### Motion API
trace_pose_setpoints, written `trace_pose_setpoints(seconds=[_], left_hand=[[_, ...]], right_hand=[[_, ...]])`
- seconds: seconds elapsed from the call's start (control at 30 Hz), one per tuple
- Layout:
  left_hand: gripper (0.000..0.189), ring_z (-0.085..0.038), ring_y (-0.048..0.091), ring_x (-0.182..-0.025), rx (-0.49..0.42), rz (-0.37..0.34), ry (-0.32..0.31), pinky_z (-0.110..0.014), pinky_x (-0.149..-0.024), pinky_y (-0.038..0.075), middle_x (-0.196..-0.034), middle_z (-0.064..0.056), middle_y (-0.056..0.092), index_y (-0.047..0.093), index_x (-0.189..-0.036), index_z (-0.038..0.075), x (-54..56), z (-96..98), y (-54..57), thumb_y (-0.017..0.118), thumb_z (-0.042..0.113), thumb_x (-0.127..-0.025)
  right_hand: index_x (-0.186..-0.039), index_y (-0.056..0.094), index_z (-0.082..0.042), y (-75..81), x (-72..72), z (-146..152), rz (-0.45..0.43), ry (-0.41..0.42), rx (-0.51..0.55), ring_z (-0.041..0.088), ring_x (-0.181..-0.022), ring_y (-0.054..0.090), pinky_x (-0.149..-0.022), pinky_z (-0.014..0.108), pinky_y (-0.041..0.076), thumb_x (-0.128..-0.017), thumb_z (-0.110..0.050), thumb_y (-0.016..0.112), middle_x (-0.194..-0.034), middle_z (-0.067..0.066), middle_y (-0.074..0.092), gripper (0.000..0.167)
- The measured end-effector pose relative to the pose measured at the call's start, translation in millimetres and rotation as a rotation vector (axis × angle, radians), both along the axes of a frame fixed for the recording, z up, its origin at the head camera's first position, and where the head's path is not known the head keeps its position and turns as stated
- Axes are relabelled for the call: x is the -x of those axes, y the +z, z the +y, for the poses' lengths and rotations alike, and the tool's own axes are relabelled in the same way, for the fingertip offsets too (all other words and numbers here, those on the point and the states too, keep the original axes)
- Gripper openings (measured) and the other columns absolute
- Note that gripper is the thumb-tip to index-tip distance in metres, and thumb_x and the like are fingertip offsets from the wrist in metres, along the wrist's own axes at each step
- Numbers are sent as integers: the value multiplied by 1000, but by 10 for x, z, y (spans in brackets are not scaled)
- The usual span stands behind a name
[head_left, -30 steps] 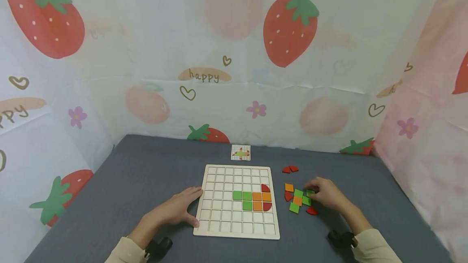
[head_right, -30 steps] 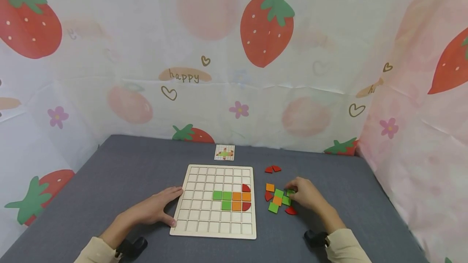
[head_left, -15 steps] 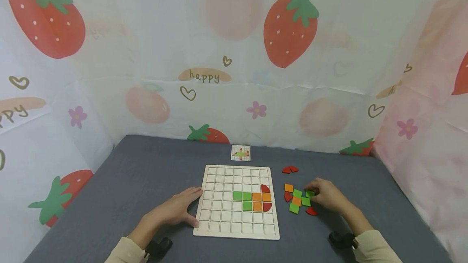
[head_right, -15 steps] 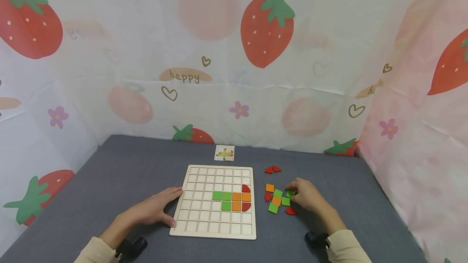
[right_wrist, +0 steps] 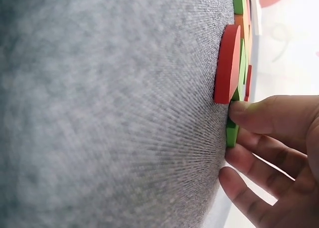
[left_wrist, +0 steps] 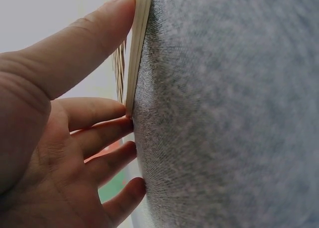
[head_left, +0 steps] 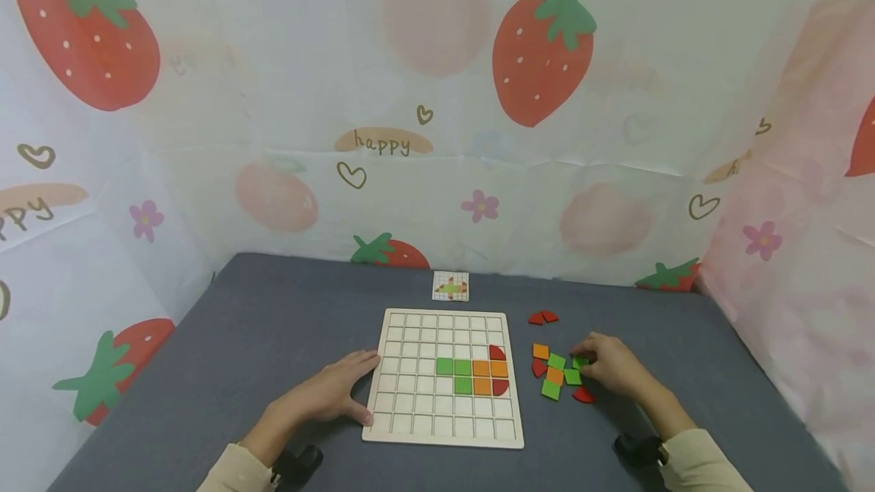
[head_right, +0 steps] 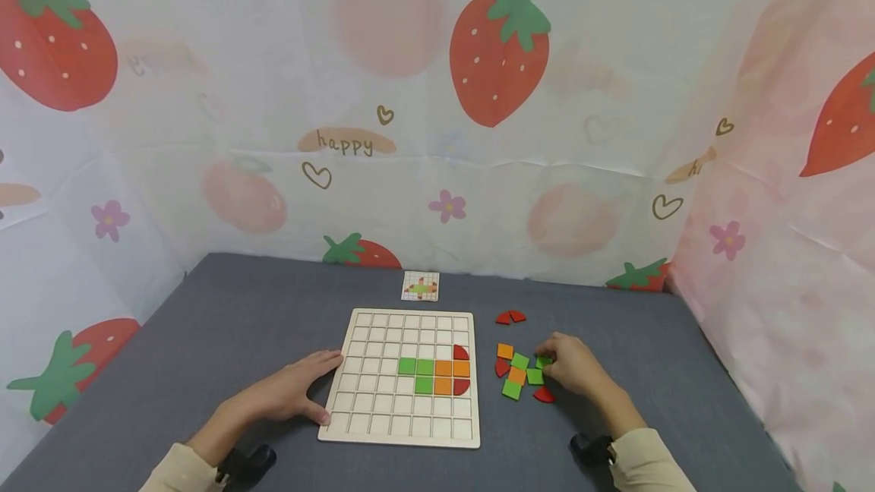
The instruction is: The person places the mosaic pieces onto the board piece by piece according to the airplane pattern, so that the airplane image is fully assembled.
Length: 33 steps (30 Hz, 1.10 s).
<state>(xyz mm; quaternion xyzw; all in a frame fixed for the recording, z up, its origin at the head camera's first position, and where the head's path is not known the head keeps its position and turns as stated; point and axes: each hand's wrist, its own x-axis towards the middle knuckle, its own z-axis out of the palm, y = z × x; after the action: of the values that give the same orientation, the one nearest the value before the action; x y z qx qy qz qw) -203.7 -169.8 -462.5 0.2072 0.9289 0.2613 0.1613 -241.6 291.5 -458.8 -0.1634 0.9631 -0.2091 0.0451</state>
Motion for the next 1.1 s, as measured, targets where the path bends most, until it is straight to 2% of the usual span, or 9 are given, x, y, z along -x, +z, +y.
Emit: trace_pose_setpoints(seconds=[0.27, 0.37, 0.47, 0.67, 1.1], left_hand=[[97, -43, 29, -145, 1, -12, -4, -62, -113, 26, -154, -22, 36, 39, -146, -5, 1, 2, -25, 85, 32, -69], [97, -43, 29, -144, 3, -7, -7, -61, -113, 27, -153, -22, 37, 39, -145, -5, -5, 4, -5, 85, 32, -68], [97, -43, 30, -144, 9, -1, -6, -61, -113, 27, -153, -22, 37, 40, -145, -5, -1, 1, 5, 86, 33, -67], [97, -42, 30, -144, 28, -2, 15, -62, -113, 27, -153, -21, 37, 40, -145, -4, 20, 0, -13, 85, 34, -68], [98, -44, 30, -143, 9, 7, 0, -62, -113, 27, -153, -22, 38, 41, -145, -5, 0, 15, 5, 86, 32, -66]], right_hand=[[-105, 73, 2, -9, -26, 5, 1, -14, -10, 23, -86, 62, -72, 40, 53, -80, 1, 70, -93, 7, 62, 25], [-106, 73, 2, -11, -22, -10, 0, -16, -13, 26, -89, 63, -74, 43, 54, -79, 1, 71, -100, 13, 65, 27], [-106, 73, 2, -10, -15, -24, -2, -19, -11, 27, -90, 64, -75, 43, 54, -79, 1, 70, -102, 14, 65, 27], [-105, 73, 1, -12, -16, -12, -6, -19, 10, 20, -85, 60, -71, 36, 52, -81, 1, 69, -92, 5, 61, 25], [-104, 74, 1, -23, -13, 16, -1, -16, 40, 21, -86, 61, -70, 36, 52, -80, 1, 70, -96, 7, 64, 24]])
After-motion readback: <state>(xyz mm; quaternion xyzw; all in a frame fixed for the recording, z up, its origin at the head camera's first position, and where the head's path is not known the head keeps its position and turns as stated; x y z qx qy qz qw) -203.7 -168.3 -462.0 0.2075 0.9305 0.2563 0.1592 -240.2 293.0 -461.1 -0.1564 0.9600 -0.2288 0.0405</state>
